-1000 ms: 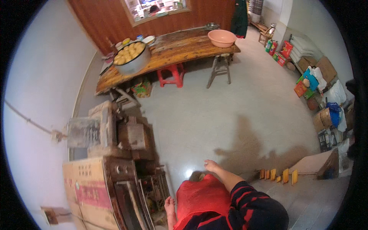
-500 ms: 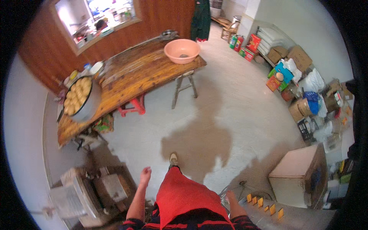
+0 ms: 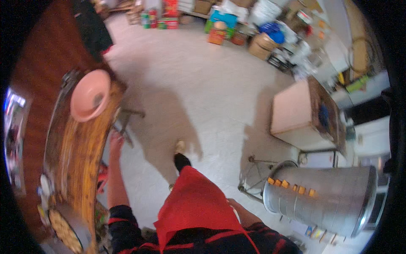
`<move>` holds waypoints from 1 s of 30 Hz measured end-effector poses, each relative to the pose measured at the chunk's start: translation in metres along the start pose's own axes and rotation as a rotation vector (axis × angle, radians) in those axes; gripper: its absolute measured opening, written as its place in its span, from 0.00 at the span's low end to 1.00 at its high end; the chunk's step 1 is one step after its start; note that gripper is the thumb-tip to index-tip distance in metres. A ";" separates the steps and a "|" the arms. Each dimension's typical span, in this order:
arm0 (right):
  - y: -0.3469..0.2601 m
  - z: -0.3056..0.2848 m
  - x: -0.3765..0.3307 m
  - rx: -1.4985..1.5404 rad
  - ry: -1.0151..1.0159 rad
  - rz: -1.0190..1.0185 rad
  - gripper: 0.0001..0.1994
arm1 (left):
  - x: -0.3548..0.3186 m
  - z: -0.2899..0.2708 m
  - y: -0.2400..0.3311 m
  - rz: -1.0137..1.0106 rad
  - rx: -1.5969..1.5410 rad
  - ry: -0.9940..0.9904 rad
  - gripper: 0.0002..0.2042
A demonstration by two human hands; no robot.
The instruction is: The person kneads a large ball of dough on a wooden table, then transfers it to a refrigerator for storage. They also handle a small bowl and a pink basin during the process.
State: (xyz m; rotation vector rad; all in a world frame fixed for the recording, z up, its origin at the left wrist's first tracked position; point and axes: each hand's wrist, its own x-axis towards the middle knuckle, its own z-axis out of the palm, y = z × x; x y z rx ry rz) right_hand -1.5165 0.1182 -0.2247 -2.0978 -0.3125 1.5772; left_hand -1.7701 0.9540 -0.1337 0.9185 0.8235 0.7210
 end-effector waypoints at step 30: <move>-0.516 -0.265 0.267 0.116 0.620 0.182 0.21 | 0.340 0.235 0.123 -0.041 0.048 0.502 0.21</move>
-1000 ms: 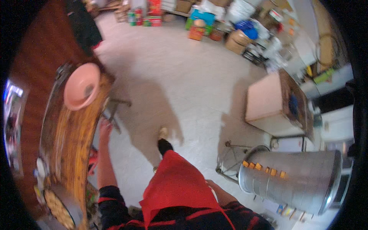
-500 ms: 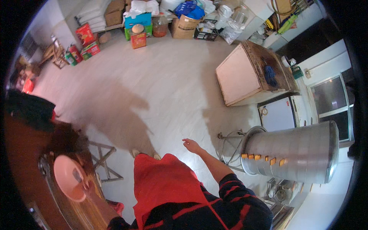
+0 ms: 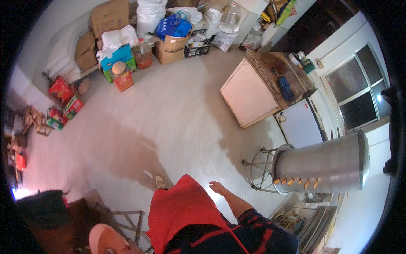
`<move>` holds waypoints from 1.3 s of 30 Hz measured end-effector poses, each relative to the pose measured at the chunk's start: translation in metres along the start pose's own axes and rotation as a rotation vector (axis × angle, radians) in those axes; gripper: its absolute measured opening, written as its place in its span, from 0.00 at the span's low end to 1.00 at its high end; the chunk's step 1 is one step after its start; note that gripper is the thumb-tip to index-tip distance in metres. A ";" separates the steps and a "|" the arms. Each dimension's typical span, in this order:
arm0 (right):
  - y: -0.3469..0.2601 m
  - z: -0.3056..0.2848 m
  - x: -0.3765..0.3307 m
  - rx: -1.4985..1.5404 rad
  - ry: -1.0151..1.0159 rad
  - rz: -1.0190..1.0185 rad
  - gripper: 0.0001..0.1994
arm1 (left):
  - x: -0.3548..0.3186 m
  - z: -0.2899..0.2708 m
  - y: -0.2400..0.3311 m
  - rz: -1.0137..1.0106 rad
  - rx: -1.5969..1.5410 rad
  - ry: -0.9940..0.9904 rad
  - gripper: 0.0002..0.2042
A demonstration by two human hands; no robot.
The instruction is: The person kneads a large ball of dough on a wooden table, then transfers it to a refrigerator for storage. They also handle a small bowl and a pink basin during the process.
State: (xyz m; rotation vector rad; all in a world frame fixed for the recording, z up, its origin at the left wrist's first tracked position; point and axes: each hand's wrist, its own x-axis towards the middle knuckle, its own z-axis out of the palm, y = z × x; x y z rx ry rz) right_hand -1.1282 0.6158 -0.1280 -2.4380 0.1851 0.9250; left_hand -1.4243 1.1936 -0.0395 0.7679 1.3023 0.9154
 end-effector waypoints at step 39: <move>-0.024 -0.796 0.320 1.653 1.489 -0.022 0.13 | -0.405 1.201 -0.230 -0.223 0.806 -1.805 0.21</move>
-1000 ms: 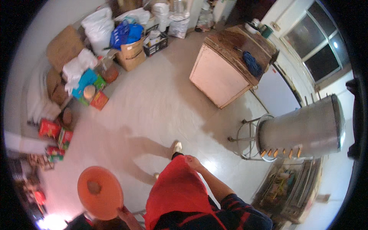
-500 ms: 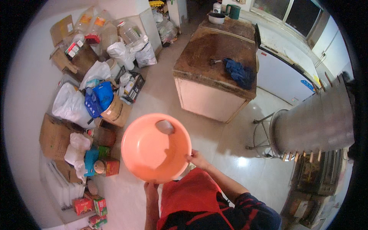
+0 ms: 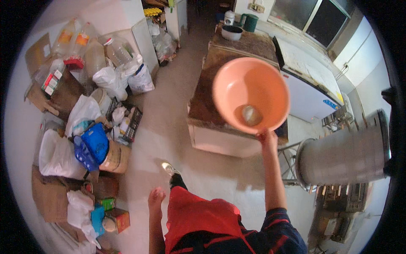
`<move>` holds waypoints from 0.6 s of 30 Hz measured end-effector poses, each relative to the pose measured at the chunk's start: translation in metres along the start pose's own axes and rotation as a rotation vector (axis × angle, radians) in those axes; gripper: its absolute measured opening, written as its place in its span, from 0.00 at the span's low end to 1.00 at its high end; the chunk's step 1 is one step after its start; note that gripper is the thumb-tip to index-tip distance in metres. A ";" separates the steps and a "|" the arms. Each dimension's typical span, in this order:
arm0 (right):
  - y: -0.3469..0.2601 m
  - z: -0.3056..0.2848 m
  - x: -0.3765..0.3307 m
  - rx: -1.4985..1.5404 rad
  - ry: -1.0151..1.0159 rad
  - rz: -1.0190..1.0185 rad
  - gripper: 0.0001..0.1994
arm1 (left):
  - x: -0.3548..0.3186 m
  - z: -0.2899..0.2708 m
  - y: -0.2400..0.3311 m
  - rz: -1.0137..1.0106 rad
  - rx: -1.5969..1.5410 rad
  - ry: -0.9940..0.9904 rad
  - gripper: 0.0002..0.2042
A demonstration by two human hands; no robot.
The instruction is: The person kneads a large ball of dough on a wooden table, then transfers it to a refrigerator for storage. They also handle a small bowl and a pink basin during the process.
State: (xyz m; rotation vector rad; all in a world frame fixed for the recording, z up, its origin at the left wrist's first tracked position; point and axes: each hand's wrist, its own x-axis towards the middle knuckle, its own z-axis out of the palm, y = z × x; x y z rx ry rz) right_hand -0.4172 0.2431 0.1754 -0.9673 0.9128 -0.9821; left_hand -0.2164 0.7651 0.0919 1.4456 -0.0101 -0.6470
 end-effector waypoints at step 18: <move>0.066 0.144 0.315 0.256 0.197 -0.130 0.27 | 0.548 -0.051 0.146 0.027 0.425 -0.156 0.16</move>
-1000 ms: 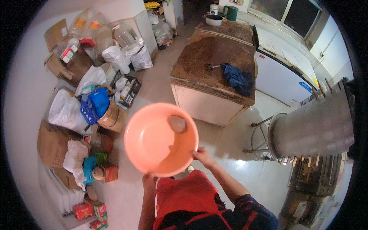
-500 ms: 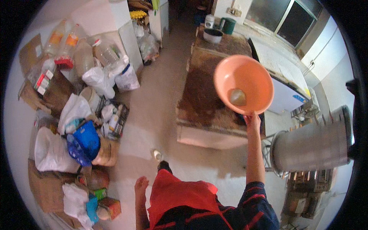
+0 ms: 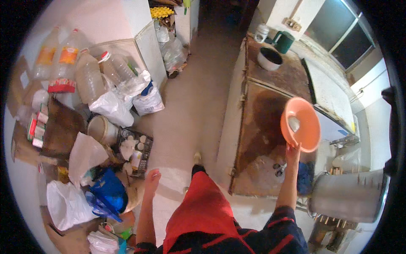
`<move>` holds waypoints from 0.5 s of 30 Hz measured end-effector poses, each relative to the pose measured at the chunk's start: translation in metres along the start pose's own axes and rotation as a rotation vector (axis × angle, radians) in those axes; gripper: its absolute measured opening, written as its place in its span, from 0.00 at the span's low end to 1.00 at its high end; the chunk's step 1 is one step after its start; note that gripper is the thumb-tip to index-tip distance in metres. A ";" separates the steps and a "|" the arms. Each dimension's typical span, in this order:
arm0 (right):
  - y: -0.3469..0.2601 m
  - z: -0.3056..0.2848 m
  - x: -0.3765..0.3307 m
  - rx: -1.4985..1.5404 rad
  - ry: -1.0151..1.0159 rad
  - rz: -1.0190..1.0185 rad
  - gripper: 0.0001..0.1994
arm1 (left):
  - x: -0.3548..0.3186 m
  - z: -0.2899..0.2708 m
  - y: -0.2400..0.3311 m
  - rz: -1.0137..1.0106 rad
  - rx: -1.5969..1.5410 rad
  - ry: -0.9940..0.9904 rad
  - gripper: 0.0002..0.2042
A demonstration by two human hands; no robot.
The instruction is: The person kneads a large ball of dough on a wooden table, then transfers it to a refrigerator for storage. They also handle a small bowl and a pink basin during the process.
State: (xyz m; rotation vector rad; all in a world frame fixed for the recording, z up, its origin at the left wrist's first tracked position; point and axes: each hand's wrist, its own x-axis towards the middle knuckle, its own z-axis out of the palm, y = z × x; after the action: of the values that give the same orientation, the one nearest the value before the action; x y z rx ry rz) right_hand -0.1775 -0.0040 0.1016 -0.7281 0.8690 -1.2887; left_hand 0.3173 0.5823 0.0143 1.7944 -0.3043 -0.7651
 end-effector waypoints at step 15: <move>0.233 0.562 0.088 -0.052 -0.665 0.852 0.23 | 0.239 0.005 0.061 -0.616 0.199 -0.070 0.14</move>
State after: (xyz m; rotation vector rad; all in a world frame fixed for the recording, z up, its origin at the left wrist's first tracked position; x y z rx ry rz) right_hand 0.4299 -0.0652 0.1710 -0.6523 0.5493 -0.2291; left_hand 0.5055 0.4247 -0.0143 2.0766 0.1484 -1.2636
